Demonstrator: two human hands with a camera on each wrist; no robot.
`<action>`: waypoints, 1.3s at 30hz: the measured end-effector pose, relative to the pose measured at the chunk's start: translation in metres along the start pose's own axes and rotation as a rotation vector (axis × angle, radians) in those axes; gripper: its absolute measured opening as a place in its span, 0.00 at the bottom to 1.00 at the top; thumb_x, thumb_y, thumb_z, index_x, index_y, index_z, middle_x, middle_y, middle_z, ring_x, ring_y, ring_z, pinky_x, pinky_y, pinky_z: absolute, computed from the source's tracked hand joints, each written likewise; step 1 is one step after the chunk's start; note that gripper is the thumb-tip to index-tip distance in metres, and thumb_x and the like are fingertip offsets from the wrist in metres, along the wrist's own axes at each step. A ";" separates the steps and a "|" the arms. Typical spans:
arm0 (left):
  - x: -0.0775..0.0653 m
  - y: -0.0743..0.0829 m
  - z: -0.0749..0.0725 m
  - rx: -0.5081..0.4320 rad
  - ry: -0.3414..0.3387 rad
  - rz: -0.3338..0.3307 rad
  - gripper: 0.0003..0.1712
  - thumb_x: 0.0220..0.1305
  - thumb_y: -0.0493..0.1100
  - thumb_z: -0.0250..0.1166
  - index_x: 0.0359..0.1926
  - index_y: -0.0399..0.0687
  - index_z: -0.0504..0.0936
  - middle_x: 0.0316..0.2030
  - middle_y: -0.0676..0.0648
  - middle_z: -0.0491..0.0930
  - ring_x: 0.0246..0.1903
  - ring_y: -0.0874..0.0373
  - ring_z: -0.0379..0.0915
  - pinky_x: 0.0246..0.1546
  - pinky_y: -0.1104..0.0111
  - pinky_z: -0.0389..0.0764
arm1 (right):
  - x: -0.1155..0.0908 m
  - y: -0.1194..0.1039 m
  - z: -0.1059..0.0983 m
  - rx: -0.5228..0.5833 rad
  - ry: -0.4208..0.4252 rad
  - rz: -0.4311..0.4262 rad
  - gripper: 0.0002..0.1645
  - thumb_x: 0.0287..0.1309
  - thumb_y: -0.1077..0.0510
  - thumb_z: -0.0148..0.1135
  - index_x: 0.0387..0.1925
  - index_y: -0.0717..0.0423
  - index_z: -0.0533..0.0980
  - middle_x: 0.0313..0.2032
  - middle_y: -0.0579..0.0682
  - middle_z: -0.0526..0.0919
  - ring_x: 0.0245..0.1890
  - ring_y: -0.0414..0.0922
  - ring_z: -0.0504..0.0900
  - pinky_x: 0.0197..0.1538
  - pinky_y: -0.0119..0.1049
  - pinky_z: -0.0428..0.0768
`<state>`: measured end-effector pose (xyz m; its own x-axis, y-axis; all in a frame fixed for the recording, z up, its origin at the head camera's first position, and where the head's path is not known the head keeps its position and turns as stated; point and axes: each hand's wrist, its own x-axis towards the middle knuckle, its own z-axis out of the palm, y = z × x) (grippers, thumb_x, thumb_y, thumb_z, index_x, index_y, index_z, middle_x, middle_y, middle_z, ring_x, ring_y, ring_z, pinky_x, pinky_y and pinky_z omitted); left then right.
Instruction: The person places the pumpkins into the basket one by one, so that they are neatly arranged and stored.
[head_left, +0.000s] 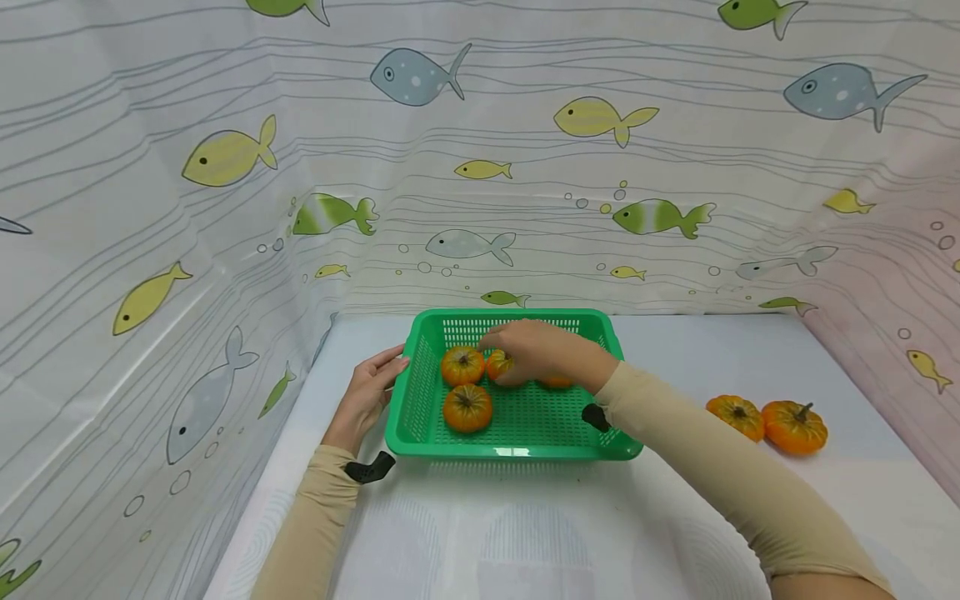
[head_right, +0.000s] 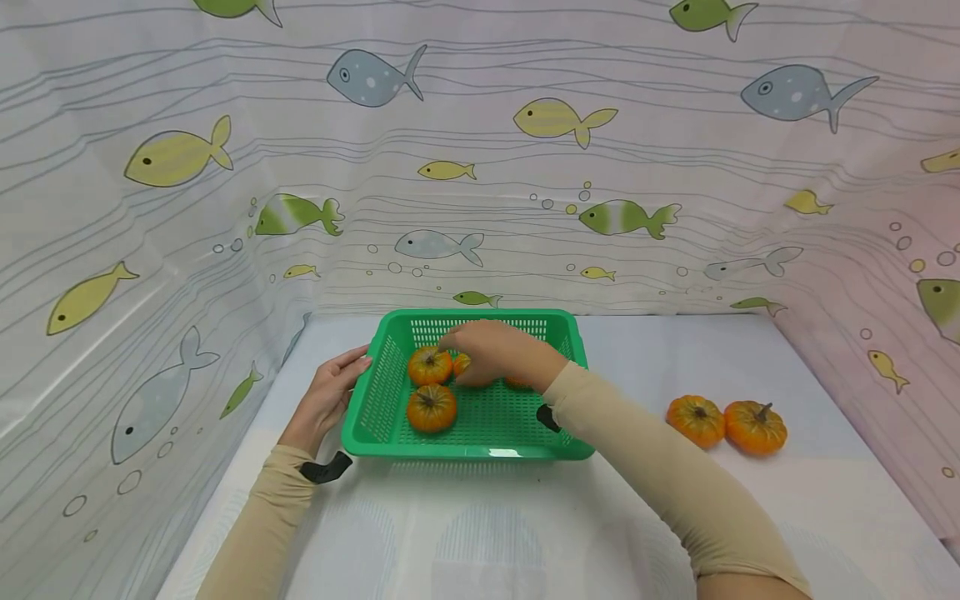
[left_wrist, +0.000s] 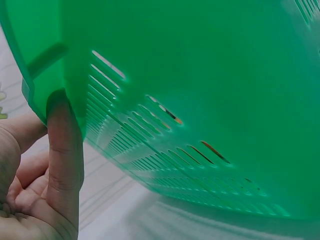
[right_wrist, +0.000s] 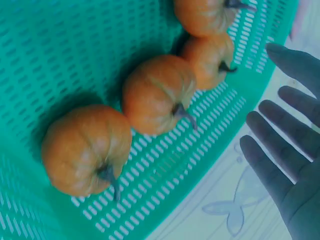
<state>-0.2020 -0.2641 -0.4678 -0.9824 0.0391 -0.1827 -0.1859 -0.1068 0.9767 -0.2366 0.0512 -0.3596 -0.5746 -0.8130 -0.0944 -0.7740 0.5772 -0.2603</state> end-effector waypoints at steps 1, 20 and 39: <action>0.000 0.000 0.000 0.001 0.000 0.001 0.34 0.75 0.44 0.64 0.76 0.41 0.66 0.44 0.58 0.87 0.38 0.67 0.87 0.41 0.73 0.90 | -0.004 0.002 -0.002 0.005 0.004 0.009 0.33 0.63 0.49 0.73 0.67 0.52 0.77 0.65 0.49 0.81 0.63 0.49 0.81 0.68 0.47 0.81; -0.003 -0.002 0.001 0.011 -0.002 0.005 0.35 0.75 0.45 0.64 0.77 0.41 0.65 0.44 0.60 0.87 0.39 0.67 0.87 0.41 0.73 0.90 | -0.085 0.045 -0.021 0.085 0.137 0.158 0.32 0.61 0.50 0.75 0.64 0.55 0.79 0.64 0.53 0.82 0.65 0.54 0.80 0.67 0.55 0.81; -0.004 -0.001 0.001 0.012 0.005 0.011 0.33 0.75 0.45 0.64 0.76 0.41 0.67 0.43 0.59 0.87 0.38 0.66 0.87 0.40 0.72 0.90 | -0.156 0.080 -0.019 0.094 0.200 0.291 0.32 0.60 0.51 0.76 0.64 0.57 0.79 0.57 0.55 0.86 0.57 0.54 0.84 0.55 0.55 0.87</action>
<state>-0.1975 -0.2628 -0.4682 -0.9844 0.0333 -0.1727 -0.1752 -0.0955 0.9799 -0.2139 0.2256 -0.3474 -0.8153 -0.5790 0.0099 -0.5475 0.7652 -0.3385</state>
